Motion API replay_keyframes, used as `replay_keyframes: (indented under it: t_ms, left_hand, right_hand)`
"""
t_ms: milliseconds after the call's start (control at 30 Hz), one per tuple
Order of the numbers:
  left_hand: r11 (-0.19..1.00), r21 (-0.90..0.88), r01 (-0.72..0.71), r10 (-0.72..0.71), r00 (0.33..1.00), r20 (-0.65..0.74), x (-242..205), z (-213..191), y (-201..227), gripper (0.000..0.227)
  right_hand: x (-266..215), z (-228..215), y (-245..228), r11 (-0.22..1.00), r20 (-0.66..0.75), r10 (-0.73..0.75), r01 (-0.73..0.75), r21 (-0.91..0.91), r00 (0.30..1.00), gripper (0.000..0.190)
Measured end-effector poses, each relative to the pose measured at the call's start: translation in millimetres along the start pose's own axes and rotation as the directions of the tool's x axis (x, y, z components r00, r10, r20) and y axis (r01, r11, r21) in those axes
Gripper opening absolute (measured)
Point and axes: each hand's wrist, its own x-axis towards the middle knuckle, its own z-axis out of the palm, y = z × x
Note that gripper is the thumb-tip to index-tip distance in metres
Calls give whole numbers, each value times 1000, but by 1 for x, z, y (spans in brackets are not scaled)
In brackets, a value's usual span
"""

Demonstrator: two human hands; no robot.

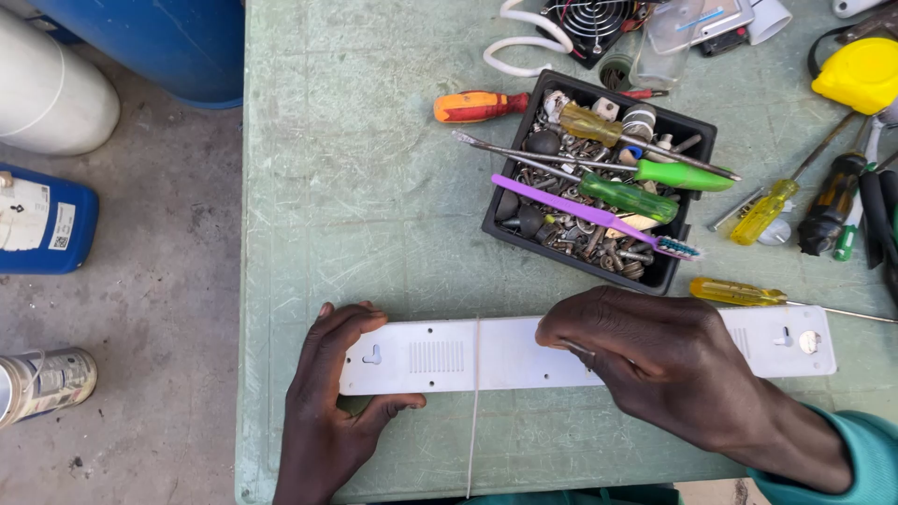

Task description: Disassembling a white light fixture by removing screws with a manual screwdriver on a workshop table

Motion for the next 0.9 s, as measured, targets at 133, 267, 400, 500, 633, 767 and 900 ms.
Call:
replay_keyframes:
  t_ms: [133, 267, 400, 500, 633, 767, 900]
  left_hand:
    - [998, 20, 63, -65, 993, 96, 3, -11, 4, 75]
    - [993, 116, -18, 6, 995, 97, 23, -33, 49, 71]
    - [995, -16, -96, 97, 991, 94, 58, -16, 108, 53]
    - [949, -247, -199, 257, 938, 234, 83, 4, 125, 41]
    - [872, -442, -208, 336, 912, 233, 95, 18, 131, 30]
    - [892, -412, -187, 311, 914, 259, 95, 17, 140, 11]
    - [905, -393, -162, 267, 936, 229, 90, 21, 144, 14]
  right_hand:
    - [1, 0, 3, 1000, -17, -9, 10, 22, 1000, 13]
    - [7, -1, 5, 998, -30, 28, -26, 52, 999, 9]
    - [6, 1, 8, 997, -25, 23, -21, 76, 999, 10]
    - [0, 3, 11, 997, -44, 14, -11, 75, 999, 11]
    - [-6, 3, 16, 995, -58, 24, -18, 100, 998, 13]
    - [-7, 4, 16, 991, -51, -12, 19, 133, 999, 7]
    - [3, -24, 2, 978, -28, 148, -142, 150, 989, 18]
